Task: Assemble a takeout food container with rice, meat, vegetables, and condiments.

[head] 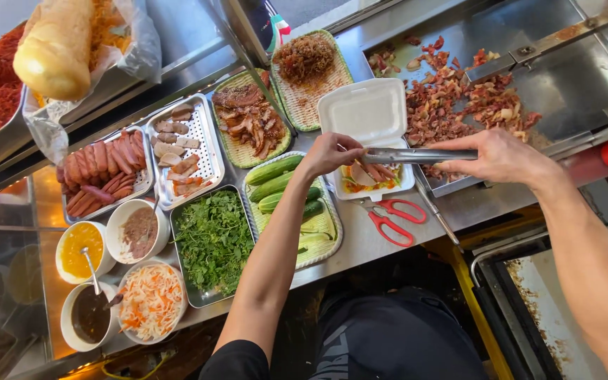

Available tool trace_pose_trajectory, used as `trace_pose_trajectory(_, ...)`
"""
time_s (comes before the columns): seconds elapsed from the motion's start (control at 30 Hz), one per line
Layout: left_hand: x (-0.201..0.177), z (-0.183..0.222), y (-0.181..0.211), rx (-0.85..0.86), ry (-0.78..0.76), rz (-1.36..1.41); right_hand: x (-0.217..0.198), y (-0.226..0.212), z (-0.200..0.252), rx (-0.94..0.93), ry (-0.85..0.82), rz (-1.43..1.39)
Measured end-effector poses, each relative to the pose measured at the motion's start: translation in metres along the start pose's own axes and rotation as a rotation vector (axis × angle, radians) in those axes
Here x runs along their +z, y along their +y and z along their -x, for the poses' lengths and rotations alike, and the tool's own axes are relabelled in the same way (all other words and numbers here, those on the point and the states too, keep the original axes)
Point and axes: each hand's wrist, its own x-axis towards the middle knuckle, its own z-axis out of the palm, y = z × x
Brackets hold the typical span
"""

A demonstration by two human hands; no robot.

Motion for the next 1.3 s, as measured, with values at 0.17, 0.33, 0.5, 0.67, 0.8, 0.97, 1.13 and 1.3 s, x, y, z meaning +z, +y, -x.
trace_pose_trajectory(0.17, 0.003, -0.004, -0.007, 0.021, -0.005, -0.051, 0.030, 0.032, 0.055, 0.184, 0.251, -0.105)
trace_pose_trajectory(0.33, -0.001, 0.000, 0.005, 0.078, -0.047, -0.072, 0.076, 0.061, 0.059, 0.528, 0.527, 0.008)
trace_pose_trajectory(0.5, -0.007, -0.005, 0.003, 0.132, -0.135, -0.129, 0.109, 0.043, 0.044, 0.298, 0.908, 0.517)
trace_pose_trajectory(0.67, -0.007, -0.009, 0.007, 0.153, -0.225, -0.148, 0.167, -0.051, 0.057, 0.067, 0.524, 0.065)
trace_pose_trajectory(0.8, -0.013, 0.000, 0.019, 0.074, -0.201, -0.048, 0.192, -0.067, 0.060, -0.041, 0.348, 0.160)
trace_pose_trajectory(0.97, -0.018, 0.013, 0.015, 0.037, -0.136, 0.251, 0.176, -0.090, 0.089, 0.180, 0.159, 0.119)
trace_pose_trajectory(1.13, -0.017, 0.034, 0.014, -0.023, -0.042, 0.497, 0.171, -0.063, 0.144, 0.545, -0.284, -0.171)
trace_pose_trajectory(1.3, -0.005, 0.047, 0.010, -0.115, 0.052, 0.722, 0.201, -0.034, 0.182, 0.573, -0.104, -1.257)
